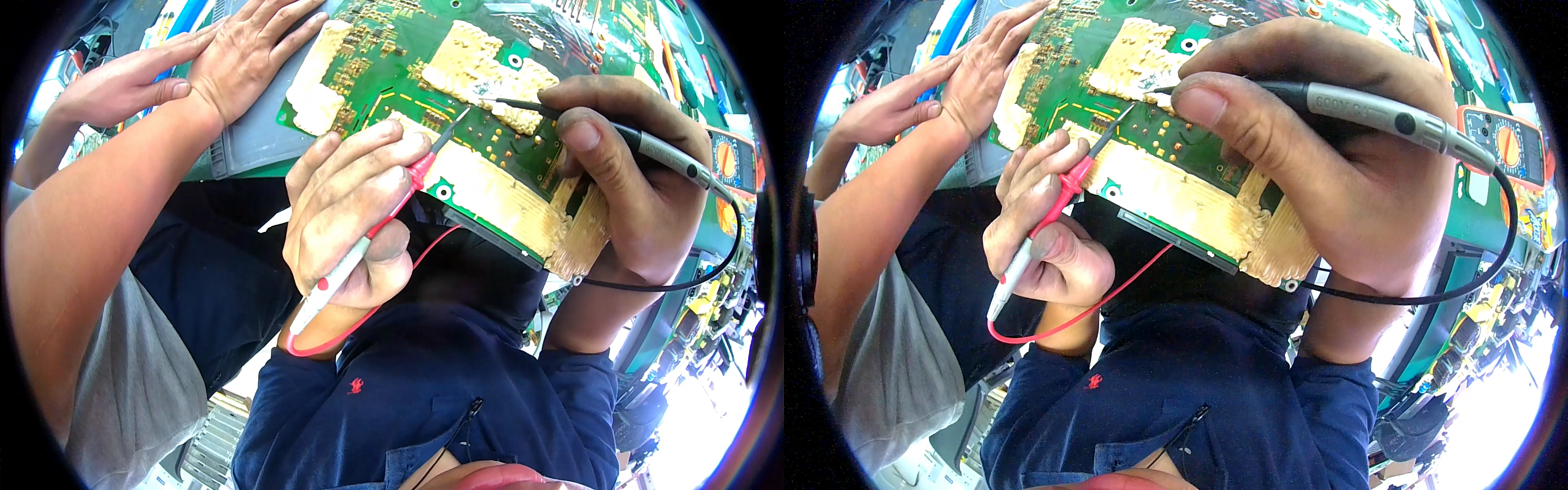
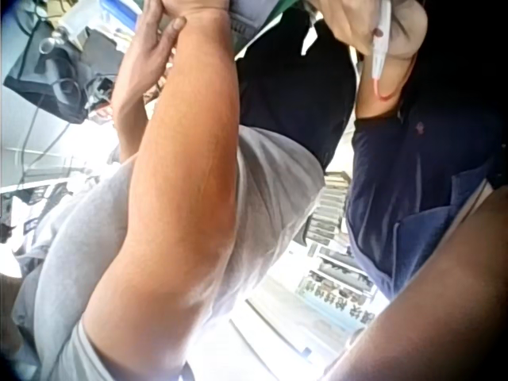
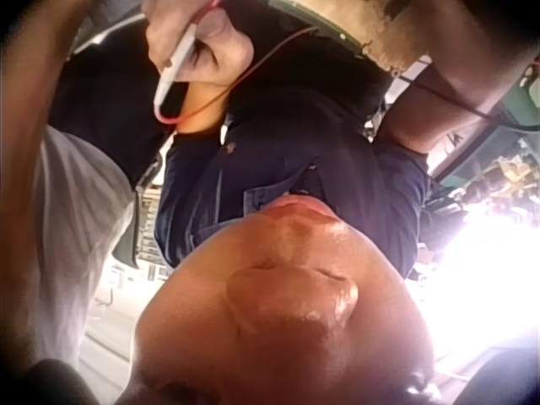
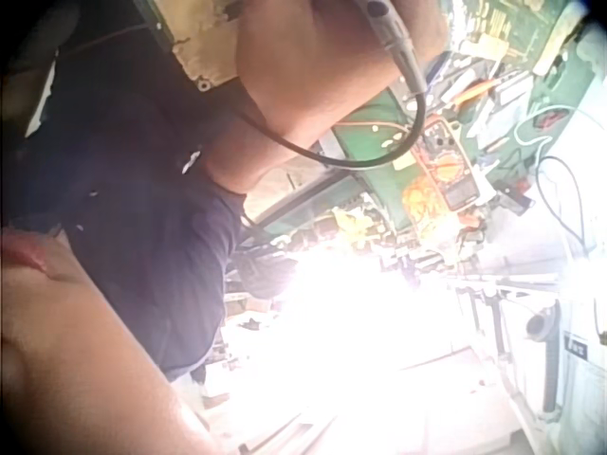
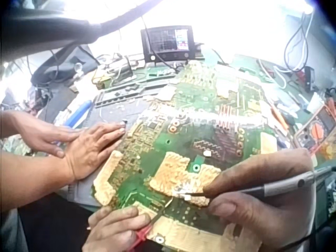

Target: The person uses a multimeter probe and a soldering iron to work on a large circuit board, then picks up and turns over a heavy internal component.

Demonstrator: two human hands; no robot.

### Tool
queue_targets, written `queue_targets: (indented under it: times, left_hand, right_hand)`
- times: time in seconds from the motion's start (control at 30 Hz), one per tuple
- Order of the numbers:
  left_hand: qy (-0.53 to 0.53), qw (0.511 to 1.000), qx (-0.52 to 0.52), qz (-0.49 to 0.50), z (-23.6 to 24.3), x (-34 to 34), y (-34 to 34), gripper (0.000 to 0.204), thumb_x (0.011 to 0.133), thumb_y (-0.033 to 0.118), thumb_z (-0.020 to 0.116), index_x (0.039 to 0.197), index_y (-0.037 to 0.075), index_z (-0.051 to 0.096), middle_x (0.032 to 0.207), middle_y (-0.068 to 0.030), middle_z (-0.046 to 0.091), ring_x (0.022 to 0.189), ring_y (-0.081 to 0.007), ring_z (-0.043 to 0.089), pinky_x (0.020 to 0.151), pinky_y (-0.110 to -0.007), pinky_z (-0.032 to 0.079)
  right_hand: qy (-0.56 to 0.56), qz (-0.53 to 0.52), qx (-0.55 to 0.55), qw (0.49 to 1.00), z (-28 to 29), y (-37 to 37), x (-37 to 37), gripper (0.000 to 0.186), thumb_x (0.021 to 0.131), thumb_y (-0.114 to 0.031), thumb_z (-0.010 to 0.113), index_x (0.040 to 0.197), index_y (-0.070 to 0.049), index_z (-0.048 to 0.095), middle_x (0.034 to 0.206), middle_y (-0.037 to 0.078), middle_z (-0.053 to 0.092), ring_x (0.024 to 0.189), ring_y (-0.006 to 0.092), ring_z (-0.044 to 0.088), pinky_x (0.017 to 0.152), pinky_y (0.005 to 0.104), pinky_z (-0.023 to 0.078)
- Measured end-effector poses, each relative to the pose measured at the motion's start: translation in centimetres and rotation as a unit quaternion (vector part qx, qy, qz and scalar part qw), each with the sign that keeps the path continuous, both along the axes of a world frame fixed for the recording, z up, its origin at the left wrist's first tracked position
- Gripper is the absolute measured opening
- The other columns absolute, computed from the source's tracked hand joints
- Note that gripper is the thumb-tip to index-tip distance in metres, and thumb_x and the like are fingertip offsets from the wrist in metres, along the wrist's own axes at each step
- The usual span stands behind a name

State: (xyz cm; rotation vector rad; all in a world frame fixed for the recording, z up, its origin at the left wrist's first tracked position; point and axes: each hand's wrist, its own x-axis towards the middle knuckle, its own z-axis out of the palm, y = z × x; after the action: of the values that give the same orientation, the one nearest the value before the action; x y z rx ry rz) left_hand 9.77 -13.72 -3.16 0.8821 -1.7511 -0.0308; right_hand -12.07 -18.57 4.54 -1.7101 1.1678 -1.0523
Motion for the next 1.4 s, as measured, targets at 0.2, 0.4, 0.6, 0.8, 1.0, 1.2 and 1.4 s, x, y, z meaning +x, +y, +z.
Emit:
queue_targets:
  times: [0.2, 0.4, 0.6, 0.8, 1.0, 1.2, 1.4]
  left_hand:
    - [0.000, 1.000, 0.025, 0.005, 0.2, 0.2, 0.5, 0.030, 0.096, 0.033, 0.053, 0.102, 0.005, 0.059, 0.094, -0.0141, 0.071, 0.098, -0.0285, 0.068, 0.100, -0.035, 0.039]
    - [0.021, 1.000, 0.011, -0.006, 0.0, 0.0, 0.2, 0.029, 0.096, 0.032, 0.054, 0.103, 0.004, 0.059, 0.096, -0.0143, 0.071, 0.099, -0.0286, 0.067, 0.100, -0.036, 0.039]
    - [-0.004, 1.000, 0.029, -0.004, 0.3, 0.2, 0.4, 0.028, 0.096, 0.031, 0.054, 0.103, 0.005, 0.058, 0.097, -0.0141, 0.071, 0.100, -0.0286, 0.067, 0.101, -0.036, 0.038]
    - [0.001, 1.000, -0.006, -0.010, -0.2, 0.2, 0.2, 0.028, 0.097, 0.031, 0.053, 0.105, 0.005, 0.057, 0.098, -0.0141, 0.071, 0.102, -0.0284, 0.067, 0.102, -0.036, 0.037]
    - [0.002, 0.999, 0.034, -0.006, 0.0, 0.3, 0.4, 0.029, 0.097, 0.032, 0.052, 0.106, 0.005, 0.057, 0.098, -0.0140, 0.071, 0.103, -0.0284, 0.066, 0.102, -0.036, 0.037]
    - [0.006, 0.999, 0.035, -0.004, 0.1, 0.1, 0.5, 0.029, 0.097, 0.032, 0.052, 0.106, 0.005, 0.057, 0.098, -0.0141, 0.071, 0.103, -0.0285, 0.066, 0.102, -0.036, 0.037]
    - [0.009, 1.000, 0.018, -0.015, -0.1, 0.3, 0.2, 0.029, 0.097, 0.031, 0.051, 0.106, 0.004, 0.057, 0.098, -0.0152, 0.071, 0.102, -0.0291, 0.066, 0.103, -0.036, 0.036]
  right_hand:
    - [-0.086, -0.009, -0.044, 0.995, -1.7, 0.6, 1.1, 0.020, 0.081, -0.009, 0.071, 0.095, 0.005, 0.069, 0.080, 0.009, 0.067, 0.059, 0.0077, 0.056, 0.055, 0.0176, 0.043]
    - [-0.015, 0.021, -0.011, 1.000, -0.3, -0.1, -0.3, 0.019, 0.082, -0.008, 0.071, 0.095, 0.005, 0.069, 0.081, 0.009, 0.067, 0.060, 0.0076, 0.056, 0.056, 0.0177, 0.043]
    - [-0.011, 0.018, -0.010, 1.000, -0.4, -0.1, -0.2, 0.019, 0.082, -0.009, 0.070, 0.095, 0.005, 0.069, 0.081, 0.009, 0.067, 0.060, 0.0075, 0.055, 0.055, 0.0180, 0.043]
    - [0.001, 0.031, -0.006, 0.999, -0.1, -0.3, -0.2, 0.019, 0.082, -0.010, 0.071, 0.095, 0.004, 0.069, 0.080, 0.008, 0.067, 0.060, 0.0071, 0.055, 0.055, 0.0178, 0.042]
    - [0.000, 0.032, 0.019, 0.999, 0.6, -0.3, 0.6, 0.019, 0.081, -0.010, 0.072, 0.095, 0.004, 0.069, 0.080, 0.007, 0.067, 0.060, 0.0069, 0.055, 0.055, 0.0177, 0.043]
    - [0.001, 0.043, 0.010, 0.999, 0.5, -0.3, 0.4, 0.020, 0.081, -0.011, 0.073, 0.095, 0.003, 0.070, 0.080, 0.007, 0.067, 0.060, 0.0069, 0.055, 0.055, 0.0179, 0.043]
    - [-0.003, 0.039, 0.015, 0.999, 0.5, -0.4, 0.5, 0.020, 0.081, -0.011, 0.073, 0.095, 0.003, 0.070, 0.081, 0.007, 0.067, 0.061, 0.0072, 0.056, 0.056, 0.0180, 0.043]
